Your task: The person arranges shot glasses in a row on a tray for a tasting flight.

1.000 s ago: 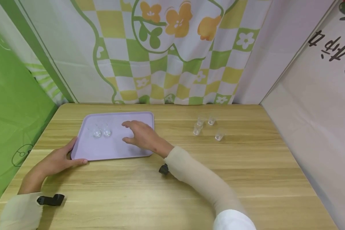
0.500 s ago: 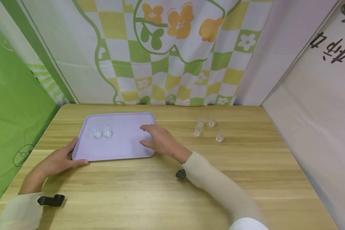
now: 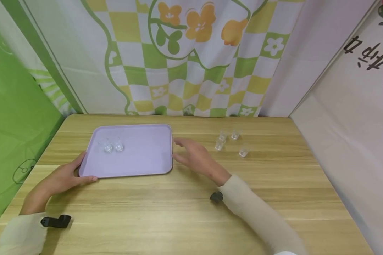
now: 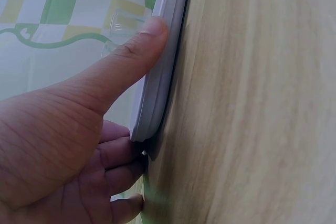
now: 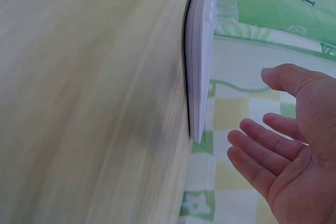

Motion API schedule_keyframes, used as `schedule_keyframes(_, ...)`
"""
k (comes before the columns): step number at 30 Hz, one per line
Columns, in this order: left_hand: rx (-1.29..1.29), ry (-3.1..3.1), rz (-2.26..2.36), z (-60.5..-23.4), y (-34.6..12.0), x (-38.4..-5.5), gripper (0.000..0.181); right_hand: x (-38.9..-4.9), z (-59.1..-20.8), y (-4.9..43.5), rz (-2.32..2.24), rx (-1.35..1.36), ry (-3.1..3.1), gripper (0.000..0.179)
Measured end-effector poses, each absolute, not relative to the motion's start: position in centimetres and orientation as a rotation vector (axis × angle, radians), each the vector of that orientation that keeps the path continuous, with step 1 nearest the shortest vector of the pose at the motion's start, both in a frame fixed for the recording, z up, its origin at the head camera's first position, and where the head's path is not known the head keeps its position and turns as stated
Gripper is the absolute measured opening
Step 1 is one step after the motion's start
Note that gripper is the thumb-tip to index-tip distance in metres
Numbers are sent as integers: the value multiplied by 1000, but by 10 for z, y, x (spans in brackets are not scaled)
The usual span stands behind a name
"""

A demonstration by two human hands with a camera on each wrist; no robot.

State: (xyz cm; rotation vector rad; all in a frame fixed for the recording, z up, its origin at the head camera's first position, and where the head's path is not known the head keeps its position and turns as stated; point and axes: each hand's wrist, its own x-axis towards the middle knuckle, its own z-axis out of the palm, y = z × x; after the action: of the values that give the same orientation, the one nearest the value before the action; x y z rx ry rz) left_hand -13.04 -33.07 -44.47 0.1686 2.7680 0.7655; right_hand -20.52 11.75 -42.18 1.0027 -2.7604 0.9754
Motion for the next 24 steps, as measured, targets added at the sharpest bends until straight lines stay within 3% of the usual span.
schedule_keyframes(24,157,2749,778,-443,-329,-130,126,-196,-425,199,1024,822,-2599,47)
